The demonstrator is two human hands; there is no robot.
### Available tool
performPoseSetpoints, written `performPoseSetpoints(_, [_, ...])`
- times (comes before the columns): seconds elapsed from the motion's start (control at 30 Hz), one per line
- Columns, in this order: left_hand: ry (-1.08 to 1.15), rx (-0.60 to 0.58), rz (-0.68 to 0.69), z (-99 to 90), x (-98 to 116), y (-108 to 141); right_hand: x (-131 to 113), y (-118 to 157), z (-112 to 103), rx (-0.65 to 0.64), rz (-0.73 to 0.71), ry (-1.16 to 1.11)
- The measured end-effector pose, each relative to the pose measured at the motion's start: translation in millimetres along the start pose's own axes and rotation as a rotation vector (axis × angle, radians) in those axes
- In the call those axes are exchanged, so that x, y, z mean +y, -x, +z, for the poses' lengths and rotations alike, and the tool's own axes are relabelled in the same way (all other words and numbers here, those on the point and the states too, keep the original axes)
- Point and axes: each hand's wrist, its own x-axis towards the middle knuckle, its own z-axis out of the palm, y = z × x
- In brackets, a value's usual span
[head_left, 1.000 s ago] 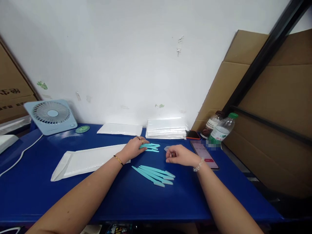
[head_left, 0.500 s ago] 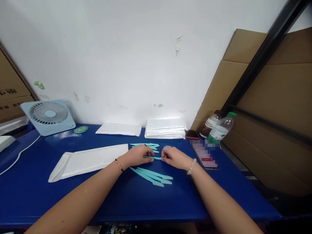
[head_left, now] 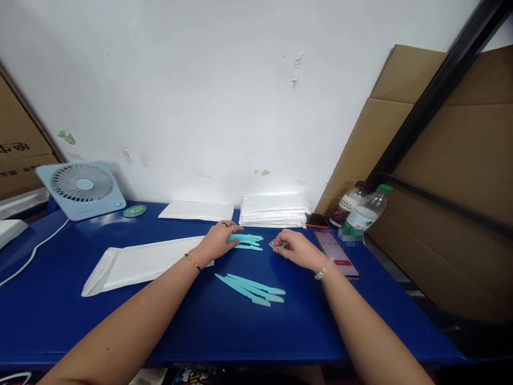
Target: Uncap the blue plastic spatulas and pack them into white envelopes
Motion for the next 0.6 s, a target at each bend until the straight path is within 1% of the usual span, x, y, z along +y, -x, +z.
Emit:
performPoseSetpoints(0.03, [0.004, -0.027, 0.016, 2.3, -1, 0, -5, 2, -1, -0.074, -0.032, -0.038])
performPoseSetpoints(0.13, [0.020, -0.092, 0.057, 7.3, -2, 1, -19, 8, -2, -0.383, -0.098, -0.106])
performPoseSetpoints(0.17, [0.023, -0.099, 0.062, 8.0, -2, 1, -22, 9, -1, -0.457, -0.113, -0.099])
performPoseSetpoints(0.2, [0.025, -0.101, 0.063, 8.0, -1, 1, -24, 10, 1, -0.497, -0.128, -0.081])
performPoseSetpoints(0.27, [0.025, -0.091, 0.050, 6.1, 3, 1, -26, 10, 4, -0.488, -0.157, -0.033])
performPoseSetpoints(0.33, [0.036, -0.073, 0.032, 2.0, 11, 2, -25, 9, 7, -0.429, -0.168, 0.011])
performPoseSetpoints(0.4, [0.082, -0.073, 0.042, -3.3, 21, 3, -24, 8, 8, -0.364, -0.151, 0.051])
performPoseSetpoints(0.5, [0.169, -0.156, 0.110, -9.7, 37, 6, -23, 6, 10, -0.282, -0.122, 0.101])
performPoseSetpoints(0.6, [0.174, -0.270, 0.146, -11.0, 47, 7, -25, 4, 12, -0.190, -0.116, 0.098])
